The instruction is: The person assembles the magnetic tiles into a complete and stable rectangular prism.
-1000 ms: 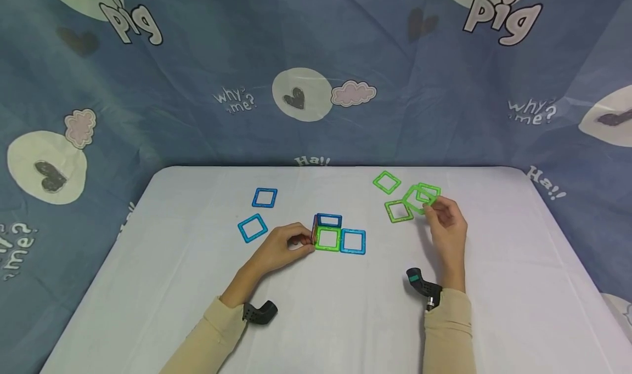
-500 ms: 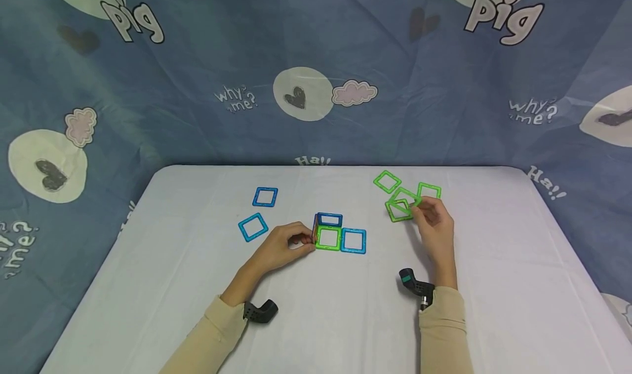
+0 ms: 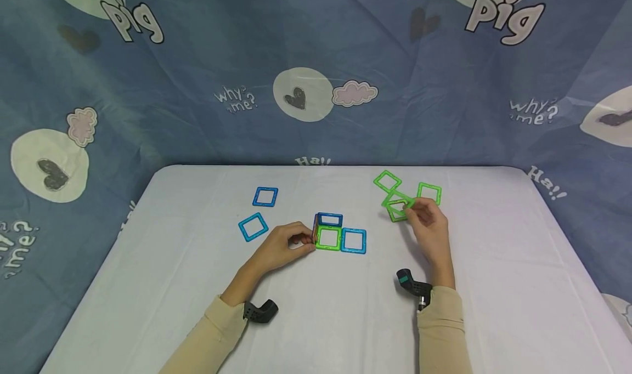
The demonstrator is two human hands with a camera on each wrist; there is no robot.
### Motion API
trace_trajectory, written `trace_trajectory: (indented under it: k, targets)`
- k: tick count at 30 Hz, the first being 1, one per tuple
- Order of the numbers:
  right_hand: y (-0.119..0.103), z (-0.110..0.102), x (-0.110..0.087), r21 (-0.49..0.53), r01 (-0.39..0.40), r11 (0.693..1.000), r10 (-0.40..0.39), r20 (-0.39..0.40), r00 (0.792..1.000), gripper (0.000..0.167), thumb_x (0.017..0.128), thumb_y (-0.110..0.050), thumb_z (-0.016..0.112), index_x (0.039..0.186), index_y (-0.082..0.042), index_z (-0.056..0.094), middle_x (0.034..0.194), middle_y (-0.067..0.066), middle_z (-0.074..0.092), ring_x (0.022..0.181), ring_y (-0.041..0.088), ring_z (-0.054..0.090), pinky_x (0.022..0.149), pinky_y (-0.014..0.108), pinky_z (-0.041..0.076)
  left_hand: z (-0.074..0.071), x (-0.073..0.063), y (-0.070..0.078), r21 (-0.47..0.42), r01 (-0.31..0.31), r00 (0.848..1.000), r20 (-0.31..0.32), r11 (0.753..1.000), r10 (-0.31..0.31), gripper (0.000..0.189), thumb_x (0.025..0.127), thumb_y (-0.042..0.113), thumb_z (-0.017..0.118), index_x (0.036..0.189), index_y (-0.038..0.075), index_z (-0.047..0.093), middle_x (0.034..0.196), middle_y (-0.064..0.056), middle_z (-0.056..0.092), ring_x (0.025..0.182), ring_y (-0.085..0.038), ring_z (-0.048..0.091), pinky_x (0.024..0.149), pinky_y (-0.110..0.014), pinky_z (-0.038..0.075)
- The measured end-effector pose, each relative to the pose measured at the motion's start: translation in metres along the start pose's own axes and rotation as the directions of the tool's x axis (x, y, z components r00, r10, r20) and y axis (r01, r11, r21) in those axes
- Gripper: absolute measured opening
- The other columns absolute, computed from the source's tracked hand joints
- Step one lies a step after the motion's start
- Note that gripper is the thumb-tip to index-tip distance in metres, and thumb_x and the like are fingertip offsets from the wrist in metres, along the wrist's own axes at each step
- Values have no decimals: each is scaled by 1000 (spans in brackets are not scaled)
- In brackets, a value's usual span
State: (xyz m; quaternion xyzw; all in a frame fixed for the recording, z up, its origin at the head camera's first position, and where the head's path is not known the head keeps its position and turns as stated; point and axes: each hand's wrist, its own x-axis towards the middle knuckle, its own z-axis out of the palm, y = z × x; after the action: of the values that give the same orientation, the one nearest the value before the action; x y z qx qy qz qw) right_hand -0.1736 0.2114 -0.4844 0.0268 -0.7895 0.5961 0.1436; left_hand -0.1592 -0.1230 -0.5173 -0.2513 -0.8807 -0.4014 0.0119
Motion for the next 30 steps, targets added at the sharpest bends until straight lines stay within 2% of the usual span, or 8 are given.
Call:
trace_trajectory:
  k: [5,11,15,19,25,30]
  targets:
    - [-4,2,-2,-8,34,999,-34,51,998,27,91,-2,58,115,9,52,105,16,63,92,-2,62,80,9,48,-1,0,0,3,1,1000,7,1000,-1,19,82,22,73,100,20,67,88,13,63,80,-1,56,77,-18,51]
    - [14,4,2,10,25,1000,-26,111,994,28,92,-8,60,116,3,53,105,-5,64,94,-1,62,83,11,48,0,0,0,1,8,1000,9,1000,-8,19,82,22,74,100,21,67,87,13,63,80,0,56,77,-18,51]
    - [18,7,2,-7,22,1000,-21,135,991,30,92,-12,61,118,0,54,106,-9,63,97,-1,61,85,11,48,0,0,1,-1,0,1000,4,1000,0,19,82,22,74,100,21,67,88,13,63,80,-1,56,77,-18,51]
    - [18,9,1,-25,12,1000,-8,148,989,30,92,-14,61,118,-1,54,108,-3,64,97,-1,61,86,12,47,-1,0,1,-6,-7,1000,5,1000,7,19,82,22,73,100,21,67,88,12,63,80,-1,56,77,-18,51]
    - [17,12,0,8,20,1000,-21,183,983,30,91,-12,62,117,1,54,115,17,63,97,0,62,85,13,49,0,0,0,-4,-2,1000,6,1000,2,19,82,23,73,100,21,67,88,12,63,80,-1,56,76,-18,50]
    - [14,14,0,-5,3,1000,-2,216,976,29,92,-15,62,117,-2,55,117,17,62,99,0,61,87,13,47,0,0,-1,-12,-3,1000,-3,1000,3,19,82,22,74,99,21,67,87,13,63,80,-1,56,76,-19,51]
